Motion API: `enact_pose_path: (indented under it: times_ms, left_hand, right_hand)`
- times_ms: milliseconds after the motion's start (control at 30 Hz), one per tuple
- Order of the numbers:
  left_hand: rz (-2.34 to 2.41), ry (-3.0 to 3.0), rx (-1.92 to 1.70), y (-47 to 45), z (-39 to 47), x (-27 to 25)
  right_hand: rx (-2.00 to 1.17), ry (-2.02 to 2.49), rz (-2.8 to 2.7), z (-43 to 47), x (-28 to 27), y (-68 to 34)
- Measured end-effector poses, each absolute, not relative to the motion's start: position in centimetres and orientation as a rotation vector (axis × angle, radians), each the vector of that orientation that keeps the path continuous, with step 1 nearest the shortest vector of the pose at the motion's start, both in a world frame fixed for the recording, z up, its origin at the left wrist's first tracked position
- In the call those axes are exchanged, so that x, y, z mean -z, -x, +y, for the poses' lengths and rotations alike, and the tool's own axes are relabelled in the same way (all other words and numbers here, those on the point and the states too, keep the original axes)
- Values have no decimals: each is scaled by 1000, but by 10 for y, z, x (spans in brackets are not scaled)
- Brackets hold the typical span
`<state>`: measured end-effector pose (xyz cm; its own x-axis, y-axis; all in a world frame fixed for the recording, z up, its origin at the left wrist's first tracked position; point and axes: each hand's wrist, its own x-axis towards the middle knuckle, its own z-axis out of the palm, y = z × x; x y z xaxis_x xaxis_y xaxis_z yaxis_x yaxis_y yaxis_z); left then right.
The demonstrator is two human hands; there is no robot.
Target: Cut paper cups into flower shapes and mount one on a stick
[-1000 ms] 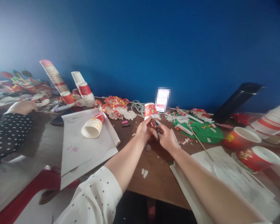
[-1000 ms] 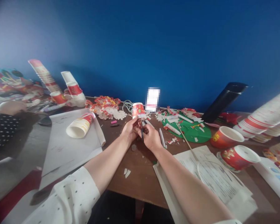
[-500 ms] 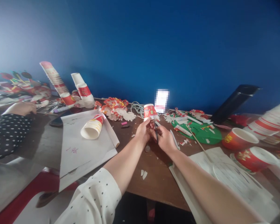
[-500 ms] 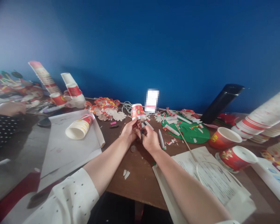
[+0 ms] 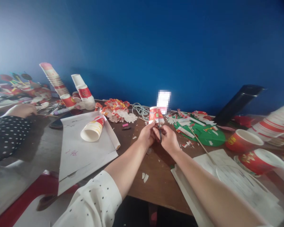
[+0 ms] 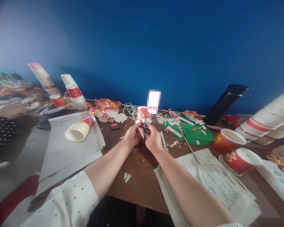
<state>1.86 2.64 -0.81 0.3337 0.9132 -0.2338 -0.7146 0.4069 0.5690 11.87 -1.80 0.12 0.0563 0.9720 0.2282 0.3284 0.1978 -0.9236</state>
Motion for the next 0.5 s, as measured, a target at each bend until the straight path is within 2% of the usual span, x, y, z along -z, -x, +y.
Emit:
enact_pose_path:
  times_ms: [500]
  left_hand:
    - [552,-332,-1055,-14,24,3]
  right_hand:
    - [-759,1358,-1504,-25,-6,-116]
